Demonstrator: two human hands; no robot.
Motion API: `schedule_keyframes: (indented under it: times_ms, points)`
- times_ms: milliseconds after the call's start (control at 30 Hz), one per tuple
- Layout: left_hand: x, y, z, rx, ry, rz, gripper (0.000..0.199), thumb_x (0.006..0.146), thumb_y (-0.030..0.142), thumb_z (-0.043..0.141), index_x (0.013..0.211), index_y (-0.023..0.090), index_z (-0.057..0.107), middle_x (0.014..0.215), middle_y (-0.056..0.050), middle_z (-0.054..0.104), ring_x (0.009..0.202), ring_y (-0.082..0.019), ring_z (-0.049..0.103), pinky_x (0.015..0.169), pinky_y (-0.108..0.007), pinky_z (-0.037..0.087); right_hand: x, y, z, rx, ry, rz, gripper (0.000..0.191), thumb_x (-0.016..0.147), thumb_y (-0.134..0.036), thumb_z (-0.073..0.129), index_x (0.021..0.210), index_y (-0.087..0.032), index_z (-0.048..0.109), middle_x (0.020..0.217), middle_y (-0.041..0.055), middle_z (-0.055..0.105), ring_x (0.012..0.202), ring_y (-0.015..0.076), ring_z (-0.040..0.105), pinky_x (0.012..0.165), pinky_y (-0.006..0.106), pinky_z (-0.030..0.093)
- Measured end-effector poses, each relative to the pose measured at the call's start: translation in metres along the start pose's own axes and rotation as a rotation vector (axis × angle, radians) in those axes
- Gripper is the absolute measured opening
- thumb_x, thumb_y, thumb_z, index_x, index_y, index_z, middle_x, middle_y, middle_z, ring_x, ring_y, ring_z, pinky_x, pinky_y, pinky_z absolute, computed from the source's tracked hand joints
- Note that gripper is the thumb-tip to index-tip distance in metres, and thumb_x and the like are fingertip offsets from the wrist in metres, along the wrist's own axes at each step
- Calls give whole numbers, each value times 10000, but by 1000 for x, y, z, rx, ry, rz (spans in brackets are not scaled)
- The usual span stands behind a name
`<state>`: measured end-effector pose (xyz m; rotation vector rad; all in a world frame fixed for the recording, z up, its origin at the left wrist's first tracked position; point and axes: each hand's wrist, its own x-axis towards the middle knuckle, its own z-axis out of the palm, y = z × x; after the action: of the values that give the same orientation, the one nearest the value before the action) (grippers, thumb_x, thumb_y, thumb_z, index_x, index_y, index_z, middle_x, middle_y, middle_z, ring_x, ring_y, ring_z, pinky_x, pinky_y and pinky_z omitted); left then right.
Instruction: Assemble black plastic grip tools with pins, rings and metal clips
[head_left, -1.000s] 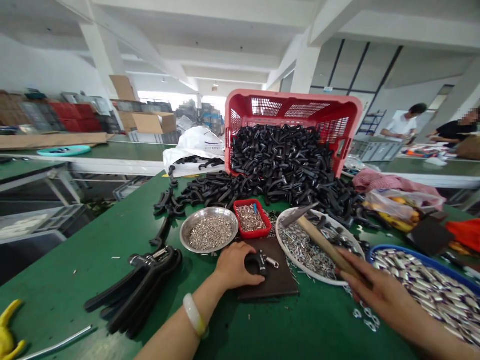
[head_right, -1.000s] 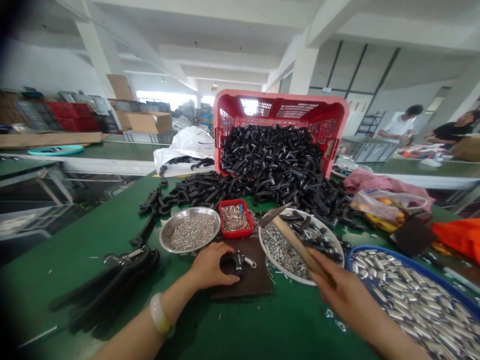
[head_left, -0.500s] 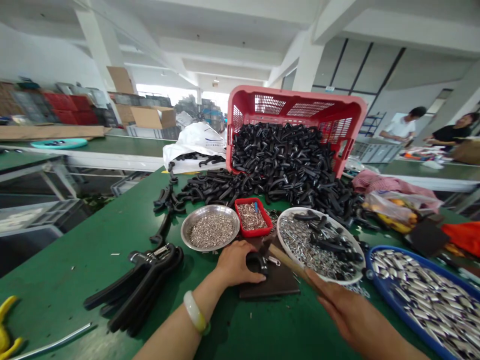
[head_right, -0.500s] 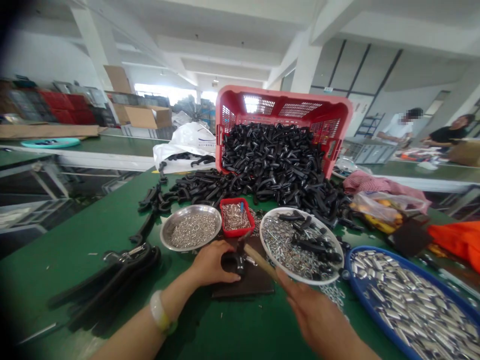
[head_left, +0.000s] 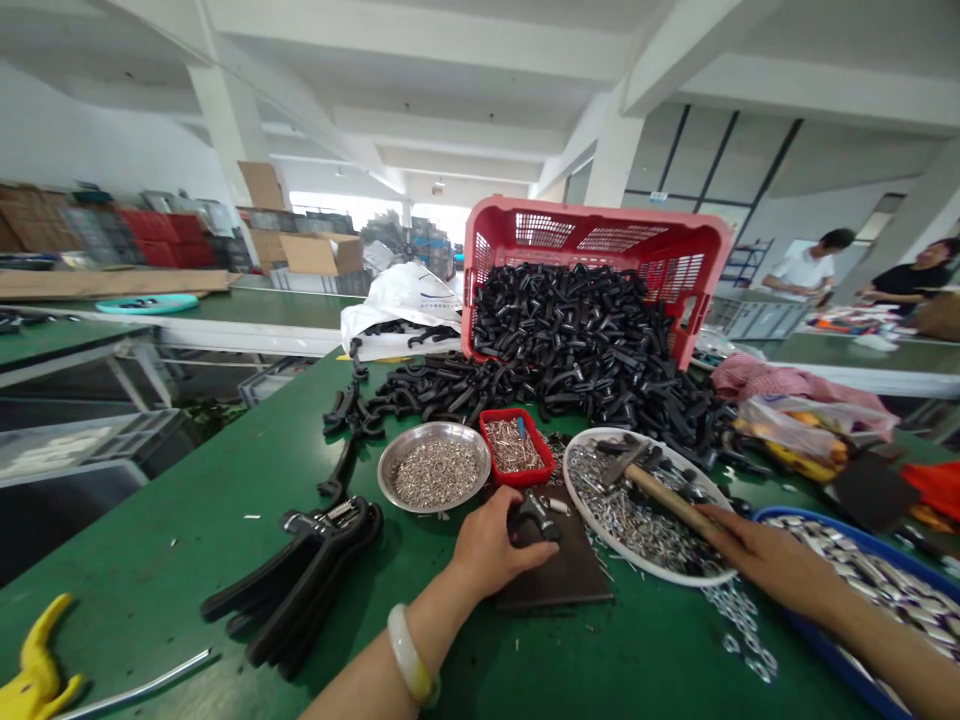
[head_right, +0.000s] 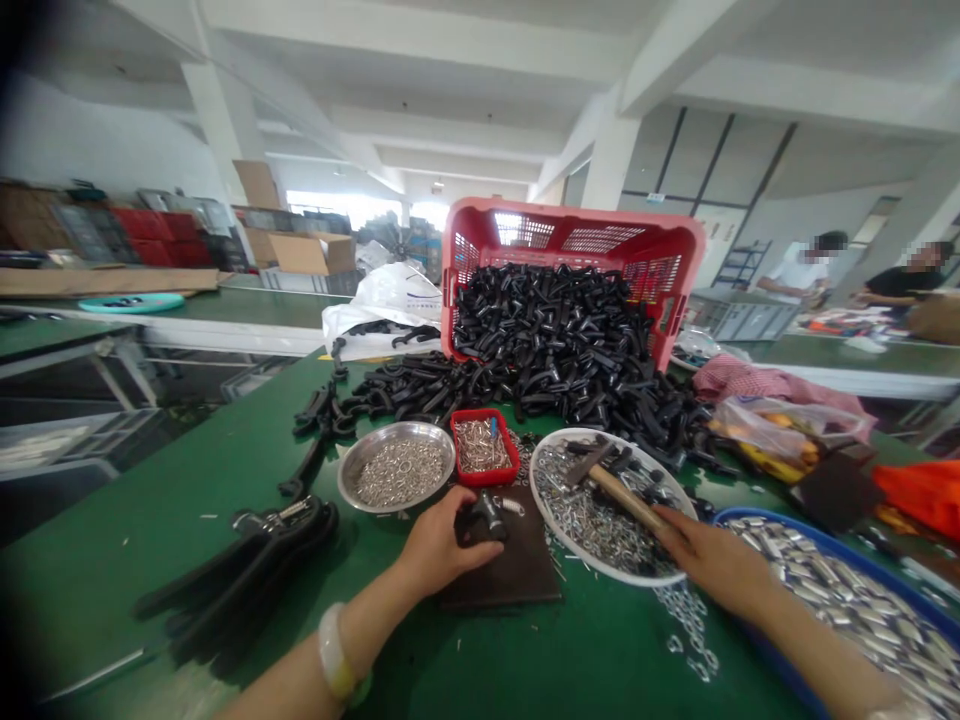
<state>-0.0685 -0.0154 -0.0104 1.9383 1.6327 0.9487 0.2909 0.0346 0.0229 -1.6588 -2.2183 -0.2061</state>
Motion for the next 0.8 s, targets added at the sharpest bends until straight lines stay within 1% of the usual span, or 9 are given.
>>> schedule_keyframes:
  times_ms: [67,133,167,267,367,467,600,700,800]
  points:
    - [-2,7,1,-85,41,-17,569,566,567,637,962,200,459,882,-22,593,759,-172,556,666,-284,430,6,-9,-2,-30,58,48,342,700,-455,517,840,-198,694,750,127,675,639,275,630,578,394,491]
    - [-4,17,4,-113,82,-17,585,544,581,648,940,194,457,883,-24,586,778,-178,552,672,-287,430,4,-47,-3,167,150,110,409,644,-491,563,895,-187,672,1000,166,627,864,323,588,700,433,466]
    - [-5,23,6,-103,97,-14,598,536,589,649,938,189,457,887,-27,583,790,-184,550,683,-297,430,2,-73,-1,385,128,170,460,633,-517,570,948,-191,649,1025,142,620,884,305,582,695,415,473]
    - [-10,41,14,-22,94,-1,627,533,604,642,953,172,467,899,-42,579,820,-209,548,710,-330,425,-4,-149,14,1199,-289,417,503,740,-571,443,1039,-192,585,902,86,658,693,223,613,515,331,476]
    - [-11,49,16,65,20,26,661,531,659,601,958,167,491,901,-53,580,805,-214,548,685,-323,424,-2,-185,37,1622,-150,716,377,662,-494,598,887,-191,596,780,25,659,652,189,600,488,269,454]
    - [-1,41,6,136,-94,67,569,603,684,513,883,189,543,825,-28,598,711,-174,553,615,-272,412,4,-181,56,1678,-105,890,284,618,-404,656,813,-213,578,718,-16,630,589,145,563,427,219,411]
    - [39,22,-27,302,-194,36,470,698,640,438,829,215,591,770,-11,622,665,-152,563,564,-238,398,4,-171,64,1648,-284,870,347,655,-466,594,877,-203,546,807,33,630,626,155,563,391,211,396]
    - [72,2,-71,607,-130,-178,370,759,533,425,912,242,594,893,-21,629,757,-155,577,620,-235,416,1,-175,64,1536,-318,797,493,628,-501,611,1004,-201,499,836,53,628,610,159,555,337,192,352]
    - [85,-32,-129,741,-152,-312,263,745,343,477,873,164,623,883,-102,631,769,-225,580,654,-322,431,-1,-179,69,1357,-294,659,502,620,-485,611,1001,-173,510,736,41,613,545,147,526,302,187,307]
